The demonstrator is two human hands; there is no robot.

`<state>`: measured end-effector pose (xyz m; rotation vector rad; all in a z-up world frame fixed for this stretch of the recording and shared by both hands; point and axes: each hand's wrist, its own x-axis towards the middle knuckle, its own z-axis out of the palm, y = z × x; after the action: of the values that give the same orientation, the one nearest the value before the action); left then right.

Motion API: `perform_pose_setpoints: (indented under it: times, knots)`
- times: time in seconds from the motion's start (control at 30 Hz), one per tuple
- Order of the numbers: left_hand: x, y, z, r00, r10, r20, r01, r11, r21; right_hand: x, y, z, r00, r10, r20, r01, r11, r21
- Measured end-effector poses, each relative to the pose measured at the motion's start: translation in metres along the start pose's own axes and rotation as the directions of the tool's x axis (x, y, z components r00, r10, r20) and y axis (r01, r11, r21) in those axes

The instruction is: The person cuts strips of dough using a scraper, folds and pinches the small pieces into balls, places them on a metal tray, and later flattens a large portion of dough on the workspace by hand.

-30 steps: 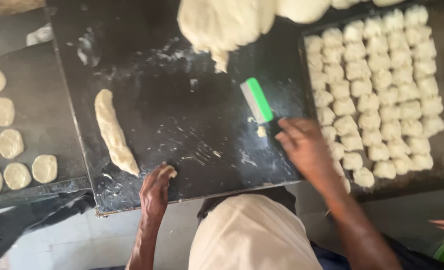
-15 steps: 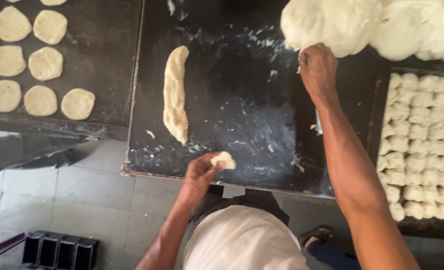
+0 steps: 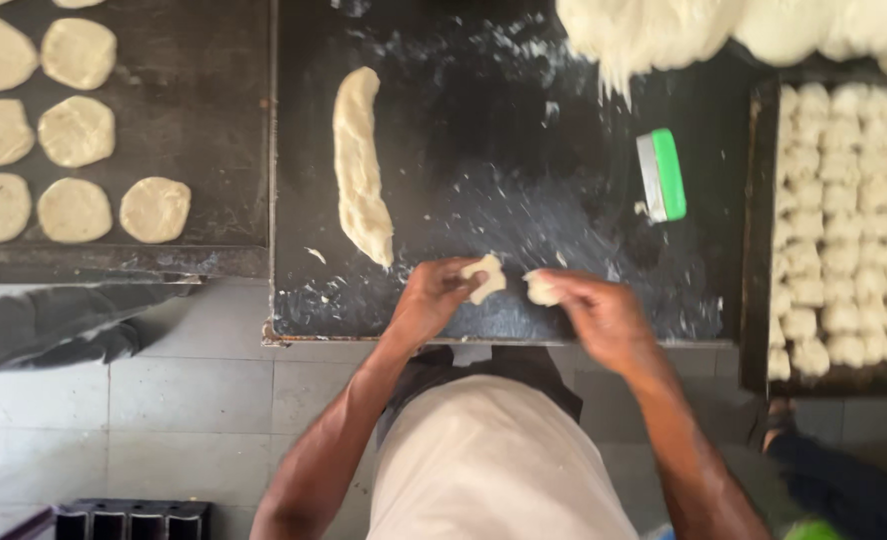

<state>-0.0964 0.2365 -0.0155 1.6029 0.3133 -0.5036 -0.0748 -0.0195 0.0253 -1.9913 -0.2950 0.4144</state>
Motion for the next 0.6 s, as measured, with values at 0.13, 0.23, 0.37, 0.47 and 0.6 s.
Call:
perform_pose_setpoints:
  times: [0.13,0.23,0.37,0.47,0.6]
  knots:
    - [0.004,0.008,0.015,0.876,0.285,0.389,-0.197,0.948,-0.251,0.002,-0.022,0.021,0.985,0.143,-0.1,-0.134,0.987,0.093]
    - [0.001,0.023,0.013,0.816,0.297,0.495,-0.164,0.941,-0.294,0.011,-0.025,0.006,0.98,0.102,-0.169,-0.118,0.989,-0.085]
    - [0.001,0.012,0.021,0.887,0.128,0.443,-0.109,0.992,-0.07,-0.02,-0.041,0.022,0.98,-0.2,-0.016,0.177,0.901,-0.395]
    - [0.007,0.0,0.011,0.865,0.123,0.486,0.147,0.865,-0.479,-0.029,-0.055,0.045,0.914,-0.406,-0.002,0.325,0.733,-0.597]
    - [-0.011,-0.002,0.011,0.857,0.054,0.512,0.183,0.897,-0.401,-0.03,-0.053,0.041,0.848,-0.515,-0.126,0.379,0.755,-0.535]
